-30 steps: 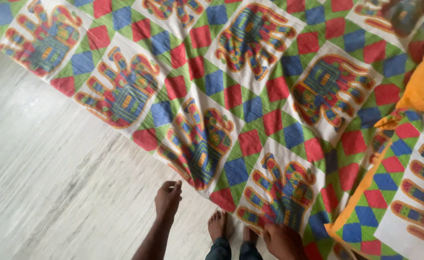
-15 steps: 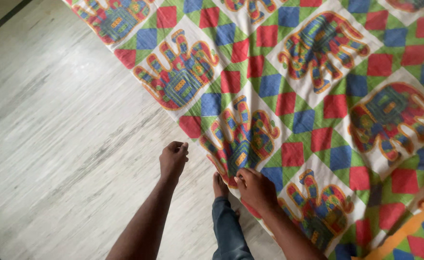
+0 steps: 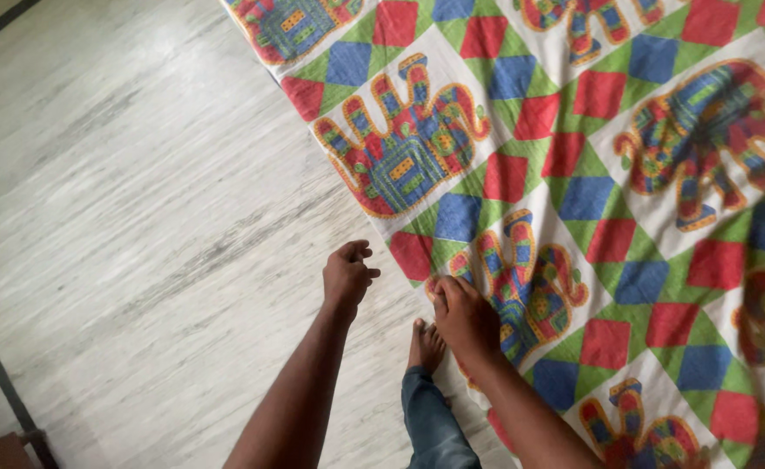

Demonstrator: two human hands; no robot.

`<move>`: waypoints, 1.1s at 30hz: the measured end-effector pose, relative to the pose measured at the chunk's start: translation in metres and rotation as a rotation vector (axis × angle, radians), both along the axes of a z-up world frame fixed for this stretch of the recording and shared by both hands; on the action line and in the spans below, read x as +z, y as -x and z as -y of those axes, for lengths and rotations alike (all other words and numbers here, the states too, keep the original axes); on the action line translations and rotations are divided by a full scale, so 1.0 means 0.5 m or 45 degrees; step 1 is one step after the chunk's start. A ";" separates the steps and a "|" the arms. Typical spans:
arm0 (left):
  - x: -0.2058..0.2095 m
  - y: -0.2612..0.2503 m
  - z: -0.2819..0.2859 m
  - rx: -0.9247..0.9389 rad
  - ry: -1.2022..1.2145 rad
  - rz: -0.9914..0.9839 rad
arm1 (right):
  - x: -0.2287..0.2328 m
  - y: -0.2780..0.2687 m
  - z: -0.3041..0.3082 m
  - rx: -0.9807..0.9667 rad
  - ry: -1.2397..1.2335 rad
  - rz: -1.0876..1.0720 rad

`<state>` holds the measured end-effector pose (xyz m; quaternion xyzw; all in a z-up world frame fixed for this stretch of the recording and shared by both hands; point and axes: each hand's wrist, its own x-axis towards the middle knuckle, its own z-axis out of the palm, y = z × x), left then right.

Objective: The person folds a pillowcase by laying it flat on a bed, tucking a pillow inside, and folding the excess fabric over to secure it.

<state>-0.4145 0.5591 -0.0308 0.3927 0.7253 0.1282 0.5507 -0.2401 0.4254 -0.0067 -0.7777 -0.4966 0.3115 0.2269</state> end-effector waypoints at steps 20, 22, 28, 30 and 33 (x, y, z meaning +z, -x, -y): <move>-0.148 -0.025 -0.063 0.377 -0.028 0.299 | -0.027 0.017 -0.103 -0.030 0.286 -0.181; -0.127 -0.025 -0.071 0.347 -0.045 0.085 | -0.022 0.022 -0.104 -0.008 0.295 -0.173; -0.090 0.010 -0.076 0.126 -0.205 -0.271 | 0.002 0.029 -0.118 0.060 0.323 -0.153; -0.096 0.015 -0.080 0.135 -0.098 -0.142 | 0.014 0.027 -0.124 0.095 0.404 -0.150; -0.105 0.020 -0.110 0.202 -0.088 -0.035 | 0.029 0.022 -0.139 0.058 0.387 -0.140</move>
